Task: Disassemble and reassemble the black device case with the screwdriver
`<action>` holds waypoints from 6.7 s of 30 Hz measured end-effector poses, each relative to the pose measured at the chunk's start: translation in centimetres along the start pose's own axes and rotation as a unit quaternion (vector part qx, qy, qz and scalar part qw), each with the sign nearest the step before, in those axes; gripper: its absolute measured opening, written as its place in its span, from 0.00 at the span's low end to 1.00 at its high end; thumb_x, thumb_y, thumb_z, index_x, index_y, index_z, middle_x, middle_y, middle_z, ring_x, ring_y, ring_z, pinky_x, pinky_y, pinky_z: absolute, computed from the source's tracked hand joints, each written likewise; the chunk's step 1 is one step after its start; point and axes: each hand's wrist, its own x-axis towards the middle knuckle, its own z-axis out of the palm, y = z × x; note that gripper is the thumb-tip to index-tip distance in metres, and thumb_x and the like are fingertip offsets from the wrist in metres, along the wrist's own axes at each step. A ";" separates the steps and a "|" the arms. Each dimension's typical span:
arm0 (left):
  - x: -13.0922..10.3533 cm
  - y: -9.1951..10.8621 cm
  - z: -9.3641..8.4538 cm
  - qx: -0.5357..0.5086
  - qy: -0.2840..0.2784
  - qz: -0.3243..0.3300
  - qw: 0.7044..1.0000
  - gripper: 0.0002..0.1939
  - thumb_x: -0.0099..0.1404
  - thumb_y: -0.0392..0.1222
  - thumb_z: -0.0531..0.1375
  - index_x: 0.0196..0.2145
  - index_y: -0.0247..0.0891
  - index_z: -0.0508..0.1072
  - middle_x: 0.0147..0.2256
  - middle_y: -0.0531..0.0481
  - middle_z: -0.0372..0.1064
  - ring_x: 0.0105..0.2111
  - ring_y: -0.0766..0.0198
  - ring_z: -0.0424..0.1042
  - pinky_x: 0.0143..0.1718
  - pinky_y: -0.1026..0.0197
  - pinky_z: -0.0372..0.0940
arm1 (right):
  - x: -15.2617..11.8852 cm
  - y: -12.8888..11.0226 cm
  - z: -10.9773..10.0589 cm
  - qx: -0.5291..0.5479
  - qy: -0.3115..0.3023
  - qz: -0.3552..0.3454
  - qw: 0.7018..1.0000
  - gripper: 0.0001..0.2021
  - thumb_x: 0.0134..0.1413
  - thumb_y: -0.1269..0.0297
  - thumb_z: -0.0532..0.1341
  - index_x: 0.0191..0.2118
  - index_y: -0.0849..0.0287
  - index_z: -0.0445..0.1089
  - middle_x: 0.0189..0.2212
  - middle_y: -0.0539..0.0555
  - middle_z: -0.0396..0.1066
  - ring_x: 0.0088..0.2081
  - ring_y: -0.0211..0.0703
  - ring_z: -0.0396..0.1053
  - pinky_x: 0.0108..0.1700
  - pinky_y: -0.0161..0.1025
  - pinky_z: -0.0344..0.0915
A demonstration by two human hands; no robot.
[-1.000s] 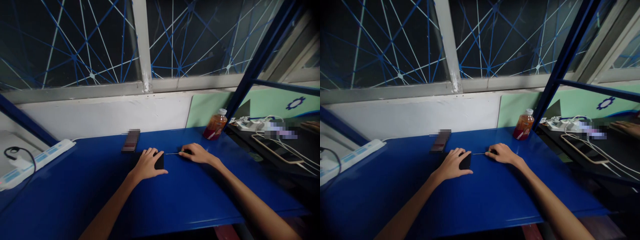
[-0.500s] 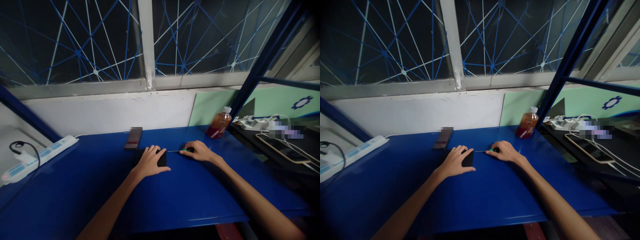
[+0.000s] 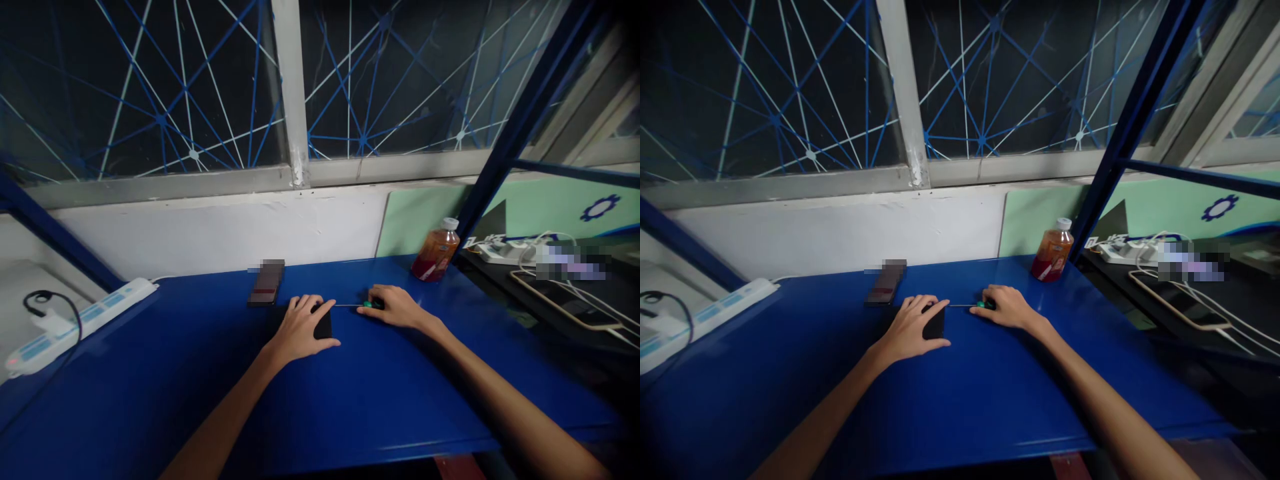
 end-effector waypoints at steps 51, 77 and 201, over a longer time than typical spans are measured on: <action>0.4 -1.6 -0.9 -0.056 0.116 -0.025 0.991 0.30 0.61 0.59 0.59 0.57 0.42 0.65 0.48 0.42 0.67 0.48 0.50 0.67 0.47 0.45 0.63 | -0.9 -2.2 -2.9 0.144 -0.036 -0.055 0.987 0.21 0.59 0.48 0.54 0.26 0.60 0.71 0.16 0.46 0.60 0.19 0.32 0.51 0.24 0.34 0.45; 0.1 -1.6 -0.2 -0.033 0.096 -0.012 0.995 0.31 0.60 0.61 0.59 0.56 0.42 0.67 0.48 0.42 0.68 0.47 0.49 0.67 0.47 0.44 0.62 | -0.8 -1.7 -3.2 0.120 -0.056 -0.053 0.990 0.18 0.55 0.48 0.60 0.30 0.60 0.73 0.28 0.52 0.71 0.26 0.37 0.63 0.29 0.35 0.51; -0.1 -2.1 0.3 0.000 0.039 0.008 0.999 0.29 0.63 0.59 0.57 0.56 0.41 0.65 0.48 0.41 0.66 0.47 0.49 0.65 0.45 0.47 0.61 | -0.3 -1.9 -1.4 0.103 -0.063 -0.013 0.993 0.16 0.45 0.49 0.67 0.31 0.57 0.68 0.23 0.47 0.68 0.23 0.35 0.60 0.27 0.33 0.48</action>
